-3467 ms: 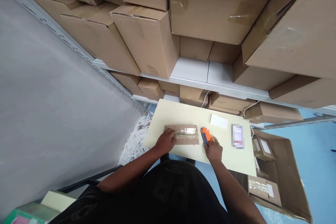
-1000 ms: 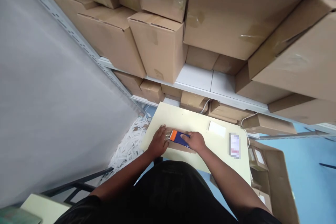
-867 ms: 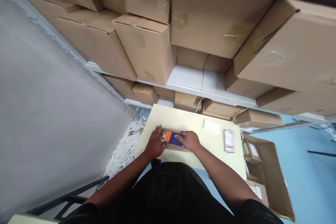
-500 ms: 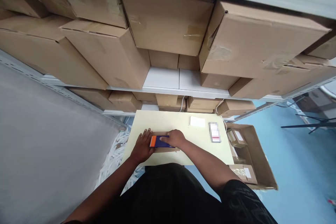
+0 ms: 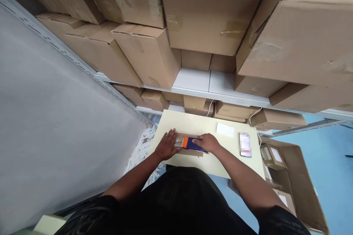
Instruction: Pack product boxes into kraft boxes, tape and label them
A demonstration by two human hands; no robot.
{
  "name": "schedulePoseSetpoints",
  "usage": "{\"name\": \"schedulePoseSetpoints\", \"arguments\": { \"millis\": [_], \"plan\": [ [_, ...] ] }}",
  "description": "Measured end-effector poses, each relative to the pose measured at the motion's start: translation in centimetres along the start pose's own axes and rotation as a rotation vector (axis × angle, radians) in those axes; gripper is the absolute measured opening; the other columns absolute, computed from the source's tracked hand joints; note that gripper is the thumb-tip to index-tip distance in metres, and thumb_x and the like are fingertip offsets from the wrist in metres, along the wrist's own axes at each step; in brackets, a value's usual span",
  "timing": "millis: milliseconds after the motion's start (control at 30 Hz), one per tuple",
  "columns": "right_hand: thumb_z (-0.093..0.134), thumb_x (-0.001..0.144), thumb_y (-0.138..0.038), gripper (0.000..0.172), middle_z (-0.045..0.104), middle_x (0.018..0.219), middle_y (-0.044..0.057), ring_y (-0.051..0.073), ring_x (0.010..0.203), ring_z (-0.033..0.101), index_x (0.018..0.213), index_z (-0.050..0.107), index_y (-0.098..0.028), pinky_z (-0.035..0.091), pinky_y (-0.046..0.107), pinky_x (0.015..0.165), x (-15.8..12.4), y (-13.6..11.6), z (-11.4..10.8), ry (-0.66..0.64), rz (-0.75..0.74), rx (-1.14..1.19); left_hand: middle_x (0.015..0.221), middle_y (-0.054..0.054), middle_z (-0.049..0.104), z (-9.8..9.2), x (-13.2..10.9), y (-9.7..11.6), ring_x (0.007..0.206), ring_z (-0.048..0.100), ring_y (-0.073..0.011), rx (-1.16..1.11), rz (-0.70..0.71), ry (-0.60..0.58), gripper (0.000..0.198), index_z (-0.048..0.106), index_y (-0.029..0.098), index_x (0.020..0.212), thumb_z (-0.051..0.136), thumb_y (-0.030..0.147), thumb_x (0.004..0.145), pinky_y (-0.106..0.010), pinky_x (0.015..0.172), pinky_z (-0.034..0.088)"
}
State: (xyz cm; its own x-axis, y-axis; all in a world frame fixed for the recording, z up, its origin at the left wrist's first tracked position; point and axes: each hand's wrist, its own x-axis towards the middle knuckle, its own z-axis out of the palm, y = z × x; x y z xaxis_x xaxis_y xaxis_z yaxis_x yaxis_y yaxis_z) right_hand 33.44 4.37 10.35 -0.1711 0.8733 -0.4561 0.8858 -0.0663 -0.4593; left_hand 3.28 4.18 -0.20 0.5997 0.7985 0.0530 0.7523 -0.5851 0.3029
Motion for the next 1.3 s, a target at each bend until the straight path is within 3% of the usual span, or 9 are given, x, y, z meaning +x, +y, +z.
{"name": "schedulePoseSetpoints", "arguments": {
  "millis": [167,367,467,633,800,933,1033,1167,1300],
  "plan": [
    [0.053,0.088,-0.075,0.061,0.064,0.059,0.003,0.018,0.06,0.058,0.06,0.067,-0.022,0.033,0.028,0.059,-1.6,4.9,-1.3,0.02,0.051,-0.012,0.17,-0.019,0.019,-0.3,-0.1,-0.1,0.158,0.016,-0.0351,-0.032,0.01,0.0,0.085,0.022,0.01,0.164,0.047,0.059,0.099,-0.052,0.126,0.015],
    [0.052,0.087,-0.076,0.062,0.061,0.056,0.003,0.018,0.058,0.055,0.056,0.061,-0.022,0.032,0.029,0.059,-5.0,12.8,-2.8,0.026,0.143,0.001,0.171,-0.017,0.018,0.0,-0.1,-0.2,0.158,0.016,-0.0337,-0.017,-0.014,-0.019,0.08,0.022,0.011,0.164,0.048,0.05,0.099,-0.052,0.126,0.016],
    [0.052,0.086,-0.077,0.063,0.061,0.056,0.004,0.018,0.058,0.056,0.056,0.062,-0.022,0.034,0.03,0.06,-5.8,15.0,-2.6,0.034,0.189,0.029,0.171,-0.018,0.018,0.3,0.0,-0.3,0.158,0.015,-0.0341,-0.013,-0.012,-0.022,0.081,0.021,0.011,0.164,0.049,0.048,0.098,-0.052,0.126,0.018],
    [0.059,0.082,-0.074,0.059,0.065,0.059,0.005,0.02,0.061,0.06,0.055,0.063,-0.022,0.035,0.03,0.06,-3.0,14.8,0.4,0.035,0.226,0.052,0.171,-0.017,0.019,0.5,0.1,-0.4,0.159,0.015,-0.0336,-0.011,-0.009,-0.013,0.08,0.02,0.012,0.165,0.048,0.049,0.099,-0.051,0.126,0.021],
    [0.064,0.077,-0.073,0.057,0.068,0.059,0.005,0.02,0.058,0.063,0.056,0.063,-0.02,0.041,0.029,0.058,-0.1,14.4,4.5,-0.014,0.413,0.341,0.171,-0.018,0.017,0.5,0.0,-0.5,0.159,0.014,-0.0338,-0.02,-0.011,-0.03,0.081,0.02,0.01,0.164,0.048,0.049,0.099,-0.051,0.126,0.021],
    [0.056,0.083,-0.07,0.056,0.071,0.063,0.008,0.022,0.058,0.066,0.06,0.064,-0.019,0.044,0.029,0.056,-1.6,15.2,6.7,0.005,0.519,0.416,0.171,-0.019,0.015,0.6,0.0,-0.7,0.159,0.012,-0.0336,-0.045,-0.008,-0.019,0.08,0.018,0.01,0.165,0.047,0.048,0.1,-0.052,0.125,0.022],
    [0.036,0.094,-0.067,0.062,0.075,0.073,0.01,0.024,0.065,0.069,0.07,0.068,-0.02,0.046,0.03,0.057,-3.6,15.4,8.0,0.096,0.553,0.445,0.171,-0.018,0.016,0.5,0.1,-0.7,0.159,0.012,-0.0335,-0.069,-0.004,-0.023,0.08,0.017,0.012,0.165,0.049,0.047,0.099,-0.053,0.125,0.022],
    [0.029,0.1,-0.057,0.06,0.075,0.082,0.013,0.026,0.08,0.069,0.083,0.072,-0.019,0.047,0.033,0.067,-4.6,14.5,9.6,0.342,0.538,0.168,0.171,-0.019,0.015,0.5,-0.4,-0.1,0.159,0.011,-0.0341,-0.156,-0.062,0.058,0.079,0.022,0.014,0.163,0.052,0.046,0.098,-0.055,0.126,0.021],
    [0.038,0.101,-0.045,0.047,0.072,0.106,0.018,0.032,0.104,0.062,0.099,0.074,-0.015,0.044,0.042,0.088,-4.2,12.9,11.0,0.394,0.412,-0.188,0.169,-0.018,0.026,1.1,-2.8,0.3,0.156,0.027,-0.0298,-0.468,-0.325,0.229,0.069,0.019,0.018,0.163,0.044,0.032,0.1,-0.053,0.122,0.033]
  ]
}}
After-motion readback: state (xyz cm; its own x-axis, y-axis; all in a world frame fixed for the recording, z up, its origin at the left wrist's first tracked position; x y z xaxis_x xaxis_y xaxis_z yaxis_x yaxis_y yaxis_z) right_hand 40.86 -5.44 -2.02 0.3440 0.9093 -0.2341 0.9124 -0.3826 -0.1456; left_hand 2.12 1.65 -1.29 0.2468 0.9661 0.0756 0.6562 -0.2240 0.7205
